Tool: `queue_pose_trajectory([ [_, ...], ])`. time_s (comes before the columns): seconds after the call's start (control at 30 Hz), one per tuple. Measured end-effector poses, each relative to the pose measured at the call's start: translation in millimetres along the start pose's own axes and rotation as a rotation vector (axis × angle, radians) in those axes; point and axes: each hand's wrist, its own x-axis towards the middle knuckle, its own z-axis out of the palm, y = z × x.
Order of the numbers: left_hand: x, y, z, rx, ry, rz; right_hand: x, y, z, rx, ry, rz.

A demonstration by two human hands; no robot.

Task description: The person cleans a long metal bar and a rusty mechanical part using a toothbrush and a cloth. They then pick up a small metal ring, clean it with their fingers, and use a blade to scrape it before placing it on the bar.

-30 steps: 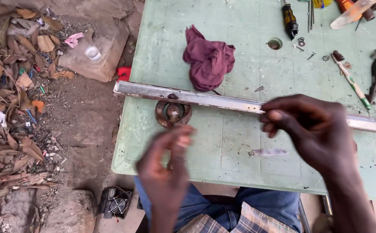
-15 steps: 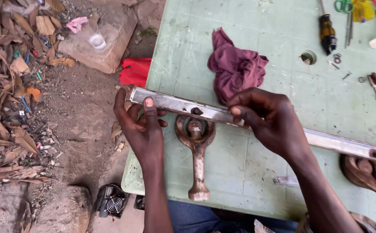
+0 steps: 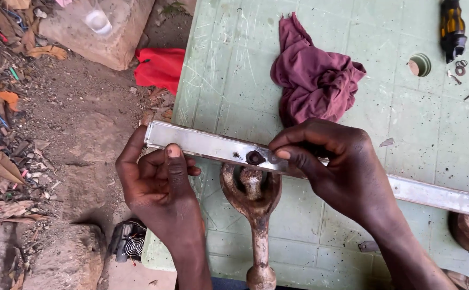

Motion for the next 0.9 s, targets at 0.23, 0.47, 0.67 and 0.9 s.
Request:
queue_pose_trajectory([
  [0.23,6.4,-7.8,-3.1,0.028,-0.029,-0.057,10.2,-7.0,17.5,-0.119,-0.024,-0.194],
  [0.47,8.6,-10.6,-5.2,0.07,-0.054,-0.057,7.6,-4.6,24.4,-0.287,-0.038,-0.202],
  [0.67,8.0,-9.7,-5.7,0.072,-0.055,-0.076,9.7,-2.1,20.9,-0.228,-0.027,-0.247],
  [0.9,7.9,-9.2,-3.8,0.082,-0.028,-0.09,5.2,4.1,4.0,-0.227,-0.011,-0.246],
])
